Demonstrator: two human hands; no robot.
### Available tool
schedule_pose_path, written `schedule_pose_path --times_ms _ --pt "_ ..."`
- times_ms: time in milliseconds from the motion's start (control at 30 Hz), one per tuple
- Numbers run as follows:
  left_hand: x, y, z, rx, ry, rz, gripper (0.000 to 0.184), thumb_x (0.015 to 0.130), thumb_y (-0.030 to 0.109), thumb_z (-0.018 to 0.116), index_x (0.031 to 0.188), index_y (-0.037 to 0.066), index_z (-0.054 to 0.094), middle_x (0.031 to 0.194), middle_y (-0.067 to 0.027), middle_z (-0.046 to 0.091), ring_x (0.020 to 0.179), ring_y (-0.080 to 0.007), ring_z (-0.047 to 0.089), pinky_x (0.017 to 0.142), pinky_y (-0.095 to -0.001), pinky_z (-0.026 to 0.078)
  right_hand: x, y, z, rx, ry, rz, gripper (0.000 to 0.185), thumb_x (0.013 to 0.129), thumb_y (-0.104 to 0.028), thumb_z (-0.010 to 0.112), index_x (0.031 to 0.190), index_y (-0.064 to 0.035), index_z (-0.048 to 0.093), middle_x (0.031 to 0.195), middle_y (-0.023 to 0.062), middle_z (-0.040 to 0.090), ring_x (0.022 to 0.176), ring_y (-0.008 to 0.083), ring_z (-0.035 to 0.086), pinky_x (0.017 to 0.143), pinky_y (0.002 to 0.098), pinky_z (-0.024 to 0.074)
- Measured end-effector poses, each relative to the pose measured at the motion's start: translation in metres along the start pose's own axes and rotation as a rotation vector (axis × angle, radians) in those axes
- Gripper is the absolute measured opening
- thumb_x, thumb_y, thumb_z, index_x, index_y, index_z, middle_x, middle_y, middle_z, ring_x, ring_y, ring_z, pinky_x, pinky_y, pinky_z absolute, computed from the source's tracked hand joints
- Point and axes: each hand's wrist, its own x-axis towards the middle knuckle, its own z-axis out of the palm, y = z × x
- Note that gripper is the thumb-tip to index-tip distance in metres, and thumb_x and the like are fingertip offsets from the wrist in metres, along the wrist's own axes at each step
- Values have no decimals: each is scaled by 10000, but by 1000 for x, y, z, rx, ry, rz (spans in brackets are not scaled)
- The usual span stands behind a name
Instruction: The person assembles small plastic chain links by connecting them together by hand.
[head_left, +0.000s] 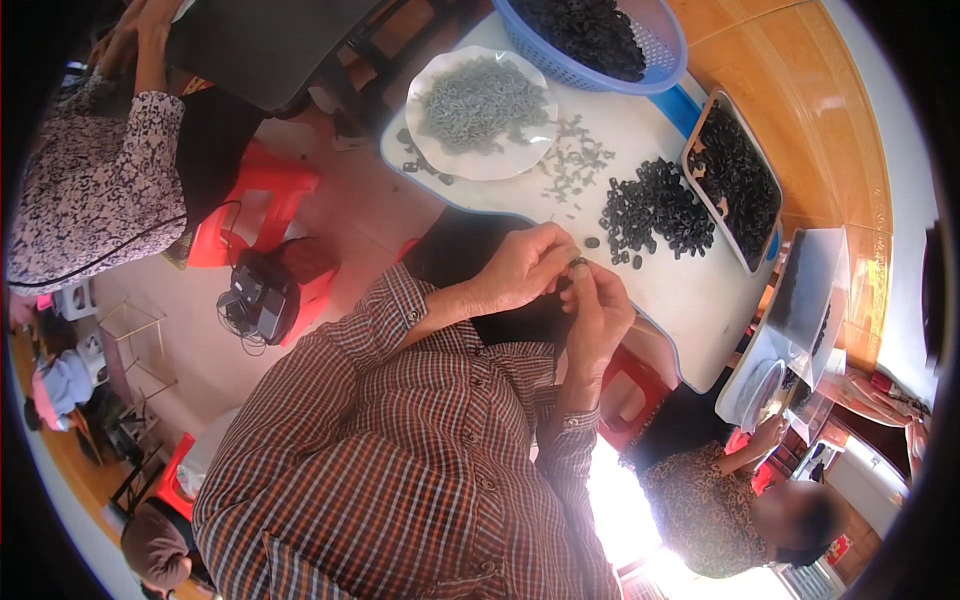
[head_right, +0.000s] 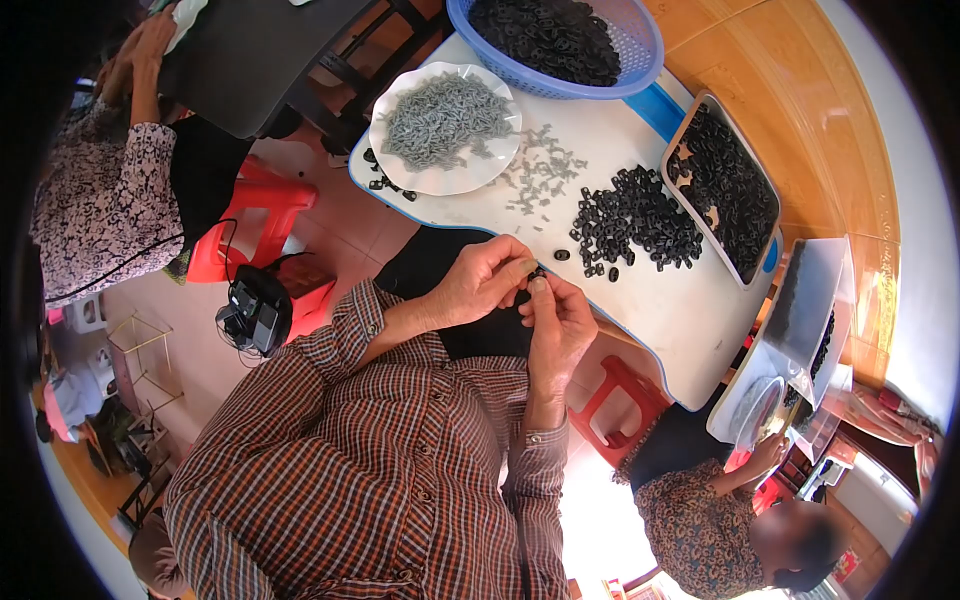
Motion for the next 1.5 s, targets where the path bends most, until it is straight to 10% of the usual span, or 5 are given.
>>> schedule_pose_path --times_ms 1500 --pt "2 -17 3 123 -13 83 155 966 147 545 920 -2 544 665 20 530 518 -20 459 432 -194 375 -2 14 -2 -62 9 -36 131 906 -74 621 967 42 623 754 64 647 614 80 575 562 190 471"
